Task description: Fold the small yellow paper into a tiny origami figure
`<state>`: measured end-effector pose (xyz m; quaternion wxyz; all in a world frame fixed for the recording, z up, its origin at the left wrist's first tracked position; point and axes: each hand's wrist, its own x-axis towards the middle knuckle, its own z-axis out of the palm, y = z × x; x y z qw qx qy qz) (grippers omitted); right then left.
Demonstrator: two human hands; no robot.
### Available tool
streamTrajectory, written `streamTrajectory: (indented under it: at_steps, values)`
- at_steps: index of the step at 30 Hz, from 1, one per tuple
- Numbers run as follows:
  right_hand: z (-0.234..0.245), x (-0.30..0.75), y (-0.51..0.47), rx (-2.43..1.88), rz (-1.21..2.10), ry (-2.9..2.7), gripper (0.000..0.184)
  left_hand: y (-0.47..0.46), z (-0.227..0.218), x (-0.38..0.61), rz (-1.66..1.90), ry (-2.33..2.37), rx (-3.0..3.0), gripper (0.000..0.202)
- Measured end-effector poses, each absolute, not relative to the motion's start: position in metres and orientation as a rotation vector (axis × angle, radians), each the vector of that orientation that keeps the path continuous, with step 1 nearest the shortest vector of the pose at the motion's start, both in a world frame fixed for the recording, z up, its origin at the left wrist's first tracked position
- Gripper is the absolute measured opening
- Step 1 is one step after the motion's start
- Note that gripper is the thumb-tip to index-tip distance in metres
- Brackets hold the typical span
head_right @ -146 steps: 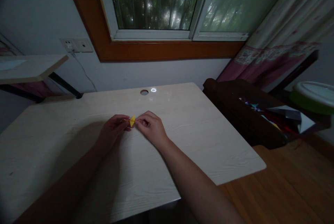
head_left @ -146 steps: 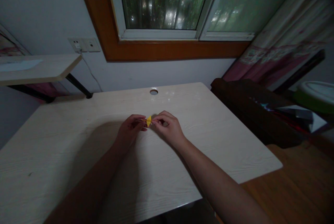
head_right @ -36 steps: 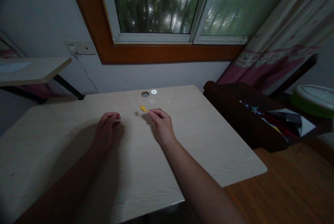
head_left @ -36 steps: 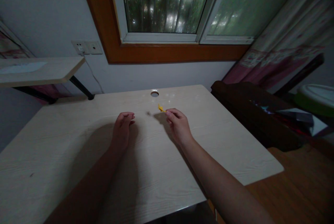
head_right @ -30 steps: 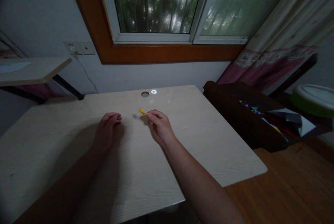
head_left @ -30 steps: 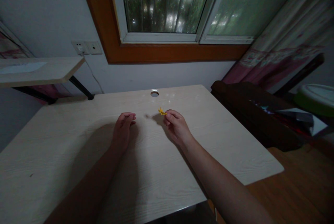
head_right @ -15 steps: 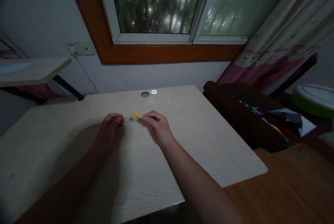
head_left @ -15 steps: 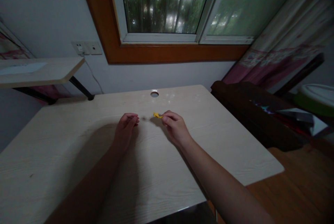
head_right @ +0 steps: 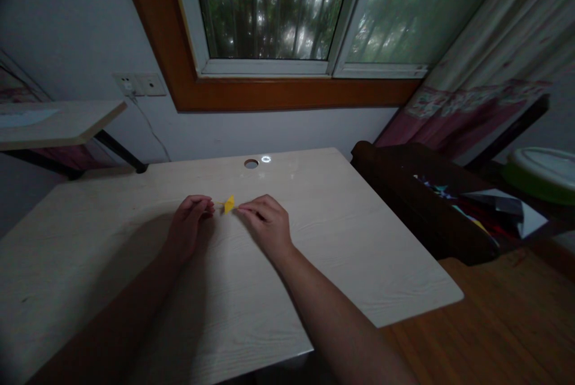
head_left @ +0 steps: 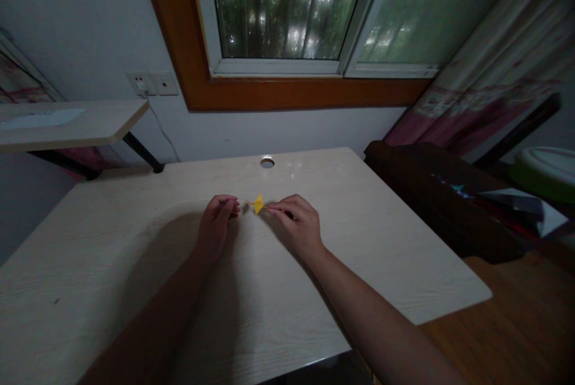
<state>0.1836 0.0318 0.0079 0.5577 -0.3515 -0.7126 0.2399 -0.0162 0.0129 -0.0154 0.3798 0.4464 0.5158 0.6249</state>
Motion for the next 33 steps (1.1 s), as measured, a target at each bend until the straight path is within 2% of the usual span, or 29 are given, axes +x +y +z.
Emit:
streamTrajectory:
  at_steps: [11,23,33]
  values:
    - [0.0084,0.1854,0.0316,-0.844,0.441,-1.685,0.006,0.0136,-0.0126,-0.0184,1.512,1.444,1.186,0.030]
    - [0.0074,0.1828,0.0308,-0.794,0.453,-1.734,0.004,0.0108,-0.0075,-0.0148,1.459,1.390,1.468,0.021]
    - [0.0045,0.1823,0.0309,-0.702,0.488,-1.816,0.005,0.0122,-0.0110,-0.0124,1.512,1.262,1.478,0.011]
